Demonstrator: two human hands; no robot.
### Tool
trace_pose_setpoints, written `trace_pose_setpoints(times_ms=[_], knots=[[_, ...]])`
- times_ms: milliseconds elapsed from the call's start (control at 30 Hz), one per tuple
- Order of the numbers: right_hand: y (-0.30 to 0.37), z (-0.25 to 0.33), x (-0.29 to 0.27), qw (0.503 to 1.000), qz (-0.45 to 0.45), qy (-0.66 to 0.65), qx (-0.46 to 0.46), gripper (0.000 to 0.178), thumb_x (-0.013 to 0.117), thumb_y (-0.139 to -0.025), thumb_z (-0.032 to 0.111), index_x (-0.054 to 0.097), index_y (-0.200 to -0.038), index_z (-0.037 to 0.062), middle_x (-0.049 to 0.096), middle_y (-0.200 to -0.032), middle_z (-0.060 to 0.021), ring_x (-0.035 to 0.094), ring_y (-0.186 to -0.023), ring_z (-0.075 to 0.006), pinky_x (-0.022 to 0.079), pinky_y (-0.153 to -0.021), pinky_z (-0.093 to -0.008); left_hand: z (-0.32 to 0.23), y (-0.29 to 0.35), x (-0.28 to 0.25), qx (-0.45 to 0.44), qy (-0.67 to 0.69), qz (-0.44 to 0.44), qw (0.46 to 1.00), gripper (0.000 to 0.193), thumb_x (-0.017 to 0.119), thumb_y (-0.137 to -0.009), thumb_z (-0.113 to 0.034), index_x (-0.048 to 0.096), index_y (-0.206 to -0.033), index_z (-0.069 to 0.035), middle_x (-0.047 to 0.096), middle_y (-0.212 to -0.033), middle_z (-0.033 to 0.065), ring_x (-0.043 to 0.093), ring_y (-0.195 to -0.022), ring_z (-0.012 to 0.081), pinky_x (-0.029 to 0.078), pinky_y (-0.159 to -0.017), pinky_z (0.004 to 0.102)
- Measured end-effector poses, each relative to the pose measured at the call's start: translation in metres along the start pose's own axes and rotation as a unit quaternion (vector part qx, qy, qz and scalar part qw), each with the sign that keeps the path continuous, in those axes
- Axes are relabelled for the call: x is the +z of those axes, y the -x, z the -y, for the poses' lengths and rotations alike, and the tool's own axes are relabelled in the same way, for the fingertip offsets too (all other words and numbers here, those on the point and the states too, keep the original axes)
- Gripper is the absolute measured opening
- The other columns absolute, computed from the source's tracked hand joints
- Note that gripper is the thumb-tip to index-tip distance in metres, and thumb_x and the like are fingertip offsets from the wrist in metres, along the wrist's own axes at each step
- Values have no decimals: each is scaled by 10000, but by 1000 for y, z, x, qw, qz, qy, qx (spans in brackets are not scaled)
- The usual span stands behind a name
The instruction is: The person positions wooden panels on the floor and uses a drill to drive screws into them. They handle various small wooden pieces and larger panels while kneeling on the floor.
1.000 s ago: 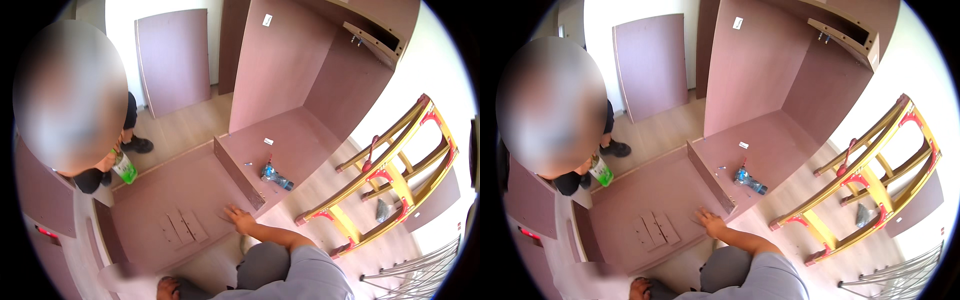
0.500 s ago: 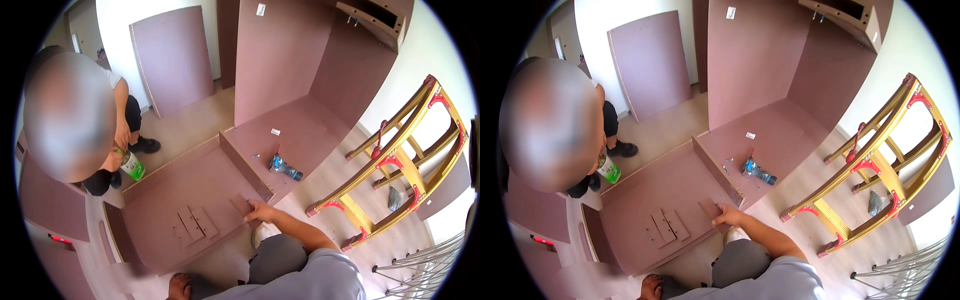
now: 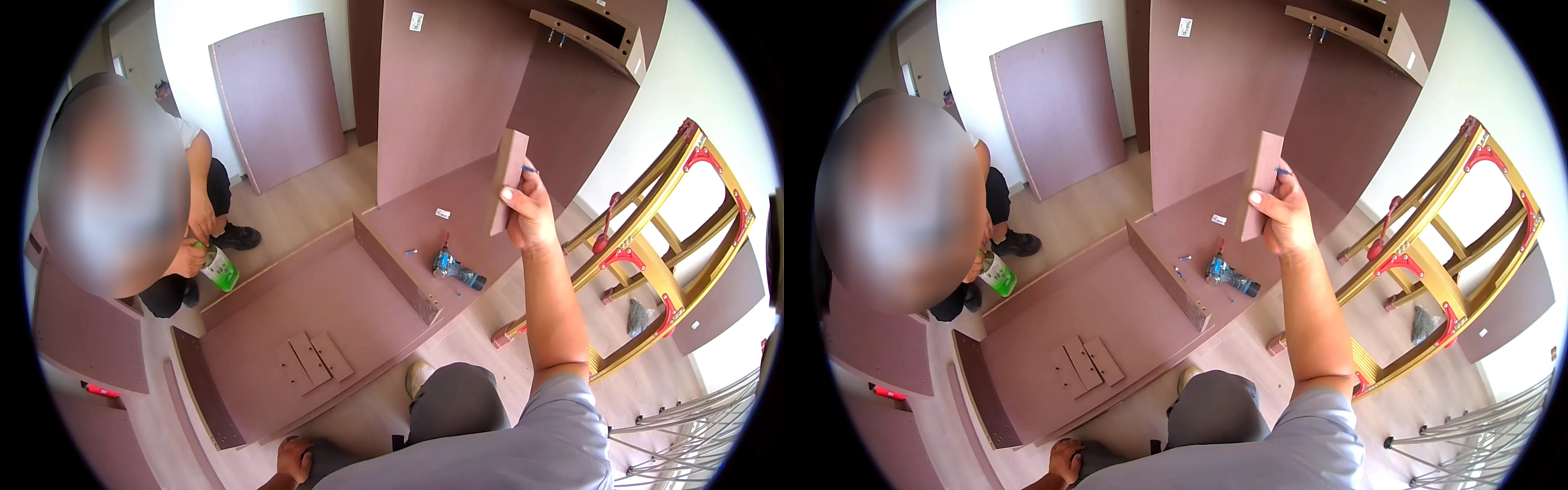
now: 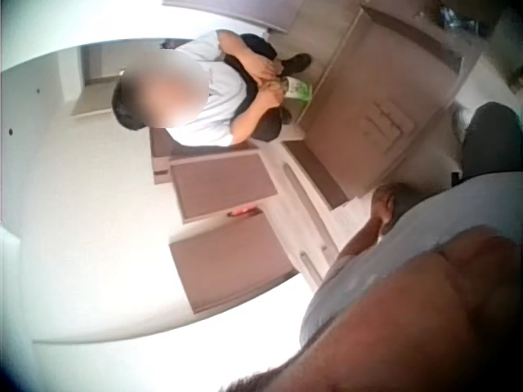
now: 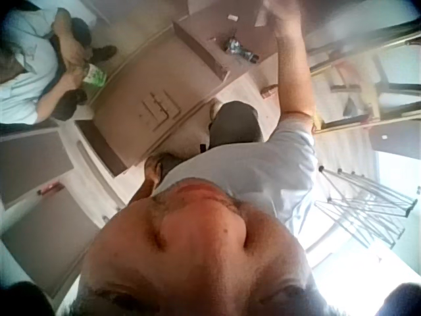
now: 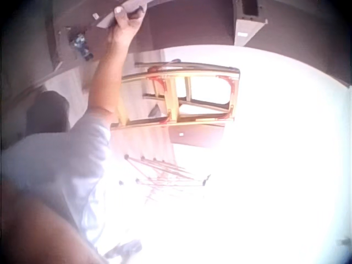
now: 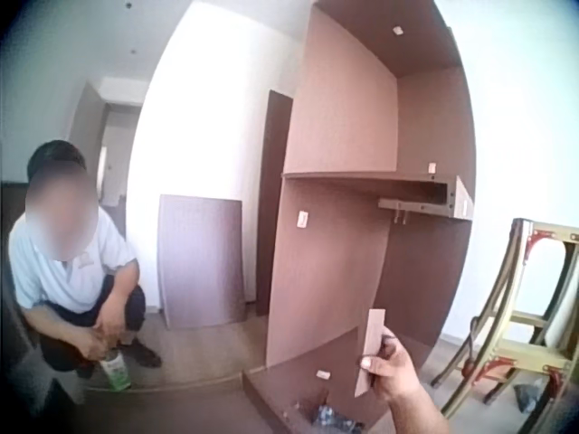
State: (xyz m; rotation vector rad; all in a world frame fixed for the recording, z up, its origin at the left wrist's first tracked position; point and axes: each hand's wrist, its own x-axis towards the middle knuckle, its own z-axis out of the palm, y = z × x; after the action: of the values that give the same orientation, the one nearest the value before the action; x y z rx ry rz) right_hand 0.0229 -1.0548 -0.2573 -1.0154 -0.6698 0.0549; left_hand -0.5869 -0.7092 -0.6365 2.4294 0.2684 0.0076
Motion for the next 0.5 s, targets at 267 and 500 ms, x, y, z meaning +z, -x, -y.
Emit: trace_pose_setpoints(times_ms=[267,500], knots=[[-9,22,11,991,-1,68,-112,840,933,-761,20,494,-1476,-20,653,-1313,-105,665,-1189,-214,553,-1024,-366,-10,-7,6,-53,-40,-7,998,273,643,-898,-258,762,-1103,-122,739,-1184,139,633,-1206,371,421,-1131,517],[9,31,29,989,56,56,-123,631,927,-824,148,566,-1325,16,678,-1216,-83,672,-1079,-186,577,-932,-367,-32,-13,5,-141,-95,24,985,300,628,-924,-207,736,-1171,-75,700,-1245,192,606,-1225,424,459,-1098,508]])
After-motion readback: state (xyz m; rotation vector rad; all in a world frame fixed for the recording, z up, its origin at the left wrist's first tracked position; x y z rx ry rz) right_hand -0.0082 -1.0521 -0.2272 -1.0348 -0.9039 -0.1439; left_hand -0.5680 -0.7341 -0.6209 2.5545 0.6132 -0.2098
